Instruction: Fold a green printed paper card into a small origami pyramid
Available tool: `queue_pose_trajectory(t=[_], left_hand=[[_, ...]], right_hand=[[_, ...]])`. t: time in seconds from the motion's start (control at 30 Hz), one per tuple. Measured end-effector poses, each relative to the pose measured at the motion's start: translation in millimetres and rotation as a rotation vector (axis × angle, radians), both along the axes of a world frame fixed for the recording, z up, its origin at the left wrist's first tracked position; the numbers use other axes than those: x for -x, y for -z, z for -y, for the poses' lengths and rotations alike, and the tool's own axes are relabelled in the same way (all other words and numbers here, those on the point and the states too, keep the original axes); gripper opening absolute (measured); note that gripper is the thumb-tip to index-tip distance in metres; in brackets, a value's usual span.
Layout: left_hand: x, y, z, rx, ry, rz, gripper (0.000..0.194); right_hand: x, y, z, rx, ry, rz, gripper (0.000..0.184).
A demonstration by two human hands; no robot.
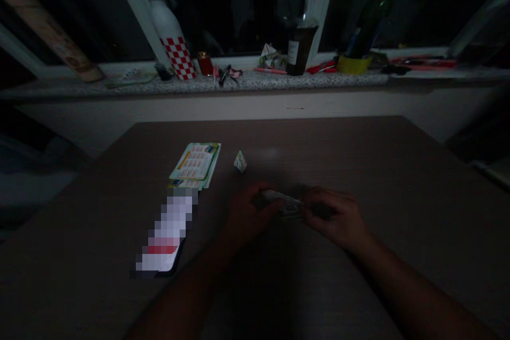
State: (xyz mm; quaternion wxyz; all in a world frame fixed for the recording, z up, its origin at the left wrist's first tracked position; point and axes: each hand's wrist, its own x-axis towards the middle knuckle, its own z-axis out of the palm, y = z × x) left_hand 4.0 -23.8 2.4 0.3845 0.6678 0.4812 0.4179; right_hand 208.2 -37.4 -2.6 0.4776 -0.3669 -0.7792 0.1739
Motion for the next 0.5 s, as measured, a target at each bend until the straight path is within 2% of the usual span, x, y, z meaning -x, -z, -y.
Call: queue_pose_trajectory(t=[0.1, 0.17, 0.33, 0.5], left_hand=[[0.0, 1.3, -4.5, 0.222, -0.029, 0.314, 0.035], [0.8, 2.9, -8.1, 0.315, 0.019, 0.393, 0.043], [1.2, 10.7, -12.2, 0.452, 0.21, 0.325, 0.051], [-1.0, 13.3, -11.9, 0.394, 0.223, 0.196, 0.048]], right_hand=[[-0.2, 1.3, 1.7, 0.162, 0.036, -0.044, 0.012], [-1.8, 1.3, 1.0, 0.232, 0.011, -0.059, 0.014], [-1.9, 5.2, -3.3, 0.356, -0.047, -0.047, 0.018], [1.5, 13.9, -6.4, 0.407, -0.052, -0.027, 0.01]])
